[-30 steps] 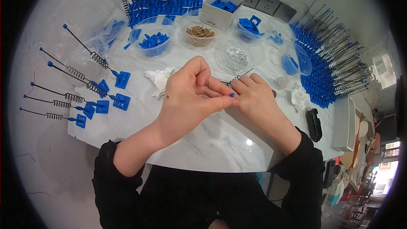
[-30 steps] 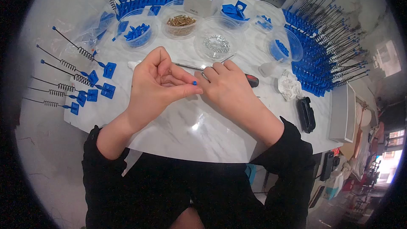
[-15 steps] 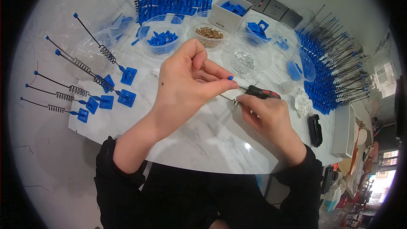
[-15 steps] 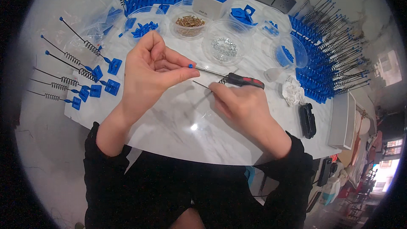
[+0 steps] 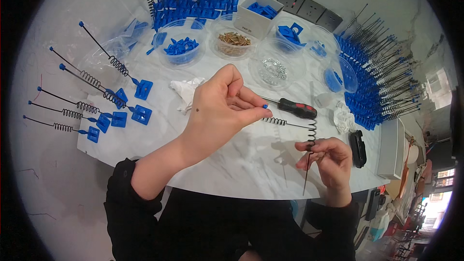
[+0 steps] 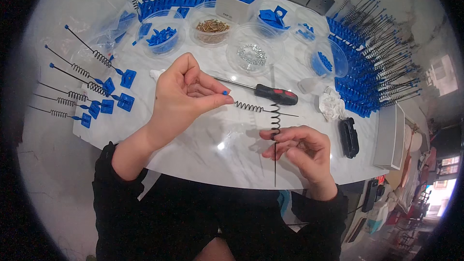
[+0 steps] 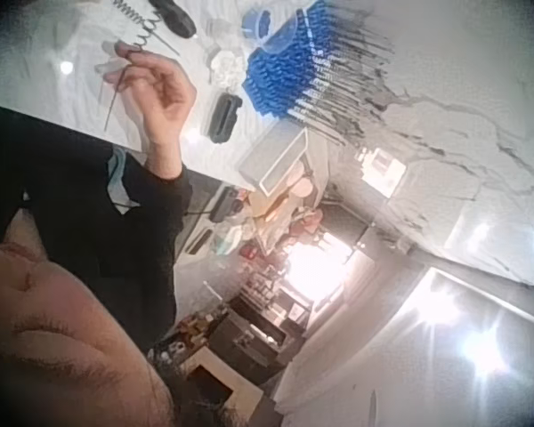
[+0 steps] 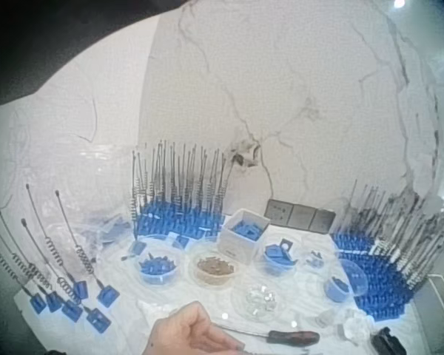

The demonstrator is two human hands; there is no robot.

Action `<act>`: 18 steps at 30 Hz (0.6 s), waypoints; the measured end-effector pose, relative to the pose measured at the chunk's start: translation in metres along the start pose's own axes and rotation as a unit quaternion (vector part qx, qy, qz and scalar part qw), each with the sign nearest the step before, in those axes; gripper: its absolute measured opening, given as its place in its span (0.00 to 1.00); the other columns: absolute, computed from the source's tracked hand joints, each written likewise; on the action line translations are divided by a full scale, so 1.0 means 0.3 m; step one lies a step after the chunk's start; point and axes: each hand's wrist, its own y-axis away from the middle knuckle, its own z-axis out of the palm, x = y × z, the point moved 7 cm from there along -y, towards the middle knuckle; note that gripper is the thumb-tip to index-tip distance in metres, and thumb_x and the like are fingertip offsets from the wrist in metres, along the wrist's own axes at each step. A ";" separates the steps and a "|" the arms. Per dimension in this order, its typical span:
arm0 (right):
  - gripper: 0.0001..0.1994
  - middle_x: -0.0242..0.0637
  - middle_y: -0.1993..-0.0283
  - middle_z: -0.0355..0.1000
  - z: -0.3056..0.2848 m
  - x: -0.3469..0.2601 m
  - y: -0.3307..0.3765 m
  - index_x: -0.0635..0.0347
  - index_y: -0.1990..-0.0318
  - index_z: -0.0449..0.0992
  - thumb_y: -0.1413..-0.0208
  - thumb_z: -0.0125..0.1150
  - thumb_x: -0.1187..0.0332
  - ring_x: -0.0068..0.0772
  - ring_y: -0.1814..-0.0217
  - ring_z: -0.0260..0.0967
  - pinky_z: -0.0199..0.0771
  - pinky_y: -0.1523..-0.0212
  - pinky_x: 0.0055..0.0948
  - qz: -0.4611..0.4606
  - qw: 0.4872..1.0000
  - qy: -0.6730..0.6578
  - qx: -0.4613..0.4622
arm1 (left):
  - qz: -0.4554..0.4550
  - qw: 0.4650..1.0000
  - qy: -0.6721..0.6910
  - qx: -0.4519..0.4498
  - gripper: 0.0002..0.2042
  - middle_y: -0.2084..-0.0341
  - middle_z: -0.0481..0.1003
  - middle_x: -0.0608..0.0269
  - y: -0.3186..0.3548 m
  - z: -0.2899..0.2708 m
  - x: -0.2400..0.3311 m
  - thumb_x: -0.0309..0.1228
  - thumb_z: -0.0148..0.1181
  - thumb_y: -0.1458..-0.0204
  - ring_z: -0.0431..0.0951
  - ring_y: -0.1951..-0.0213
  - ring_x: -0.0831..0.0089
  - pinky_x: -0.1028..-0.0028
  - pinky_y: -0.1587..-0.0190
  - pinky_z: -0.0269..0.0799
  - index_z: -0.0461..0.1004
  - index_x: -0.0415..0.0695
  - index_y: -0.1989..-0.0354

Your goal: Assembling small lighting components by gluing parts onto a wire and into a plastic housing.

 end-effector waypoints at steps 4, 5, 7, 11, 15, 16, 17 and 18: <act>0.16 0.61 0.58 0.74 -0.010 -0.052 0.007 0.69 0.54 0.66 0.49 0.62 0.81 0.46 0.63 0.79 0.82 0.63 0.35 -0.075 0.994 0.076 -0.001 | 0.012 1.000 -0.002 -0.007 0.25 0.71 0.78 0.48 -0.001 0.012 -0.005 0.13 0.68 0.57 0.83 0.64 0.70 0.78 0.61 0.81 0.52 0.46 0.72; 0.20 0.57 0.59 0.74 -0.008 -0.081 0.002 0.68 0.51 0.63 0.51 0.62 0.85 0.45 0.60 0.79 0.81 0.58 0.38 -0.092 0.992 0.083 0.037 | 0.011 1.000 -0.002 -0.007 0.25 0.71 0.78 0.48 0.001 0.014 -0.011 0.13 0.68 0.57 0.83 0.64 0.70 0.78 0.61 0.81 0.52 0.46 0.72; 0.30 0.53 0.59 0.74 0.009 -0.111 -0.018 0.63 0.43 0.53 0.51 0.61 0.87 0.43 0.58 0.78 0.81 0.52 0.42 -0.113 0.989 0.070 0.072 | 0.018 1.000 0.000 -0.011 0.25 0.71 0.78 0.48 0.005 0.024 -0.019 0.13 0.68 0.57 0.83 0.64 0.70 0.77 0.61 0.81 0.52 0.46 0.72; 0.30 0.50 0.60 0.74 0.000 -0.129 -0.091 0.65 0.40 0.52 0.49 0.58 0.87 0.46 0.56 0.78 0.81 0.50 0.41 -0.153 0.983 0.097 0.029 | -0.002 1.000 0.014 -0.024 0.24 0.70 0.79 0.49 0.022 0.045 -0.043 0.14 0.68 0.56 0.83 0.64 0.71 0.77 0.60 0.80 0.53 0.46 0.72; 0.20 0.48 0.64 0.74 -0.011 -0.135 -0.148 0.67 0.46 0.56 0.44 0.55 0.83 0.44 0.58 0.77 0.80 0.51 0.41 -0.135 0.983 0.096 0.077 | -0.062 0.997 -0.013 -0.055 0.24 0.71 0.79 0.52 0.058 0.080 -0.104 0.16 0.69 0.56 0.82 0.63 0.72 0.74 0.59 0.79 0.53 0.47 0.73; 0.20 0.48 0.64 0.74 -0.010 -0.124 -0.154 0.67 0.46 0.56 0.44 0.55 0.83 0.44 0.58 0.77 0.80 0.51 0.41 -0.132 0.983 0.101 0.078 | -0.067 0.995 -0.015 -0.067 0.24 0.71 0.80 0.52 0.062 0.091 -0.120 0.17 0.69 0.56 0.82 0.62 0.72 0.73 0.59 0.78 0.53 0.47 0.74; 0.17 0.48 0.65 0.74 -0.013 -0.116 -0.154 0.65 0.48 0.56 0.42 0.54 0.81 0.43 0.59 0.77 0.81 0.54 0.39 -0.157 0.980 0.093 0.075 | -0.068 0.995 -0.010 -0.068 0.24 0.71 0.80 0.52 0.066 0.097 -0.127 0.17 0.69 0.56 0.82 0.62 0.72 0.73 0.59 0.78 0.53 0.47 0.74; 0.15 0.48 0.66 0.74 -0.022 -0.107 -0.151 0.64 0.49 0.57 0.40 0.52 0.79 0.43 0.60 0.77 0.81 0.57 0.36 -0.181 0.977 0.085 0.072 | -0.073 0.995 -0.010 -0.072 0.22 0.72 0.80 0.54 0.070 0.103 -0.136 0.18 0.68 0.55 0.82 0.63 0.73 0.74 0.62 0.78 0.54 0.45 0.74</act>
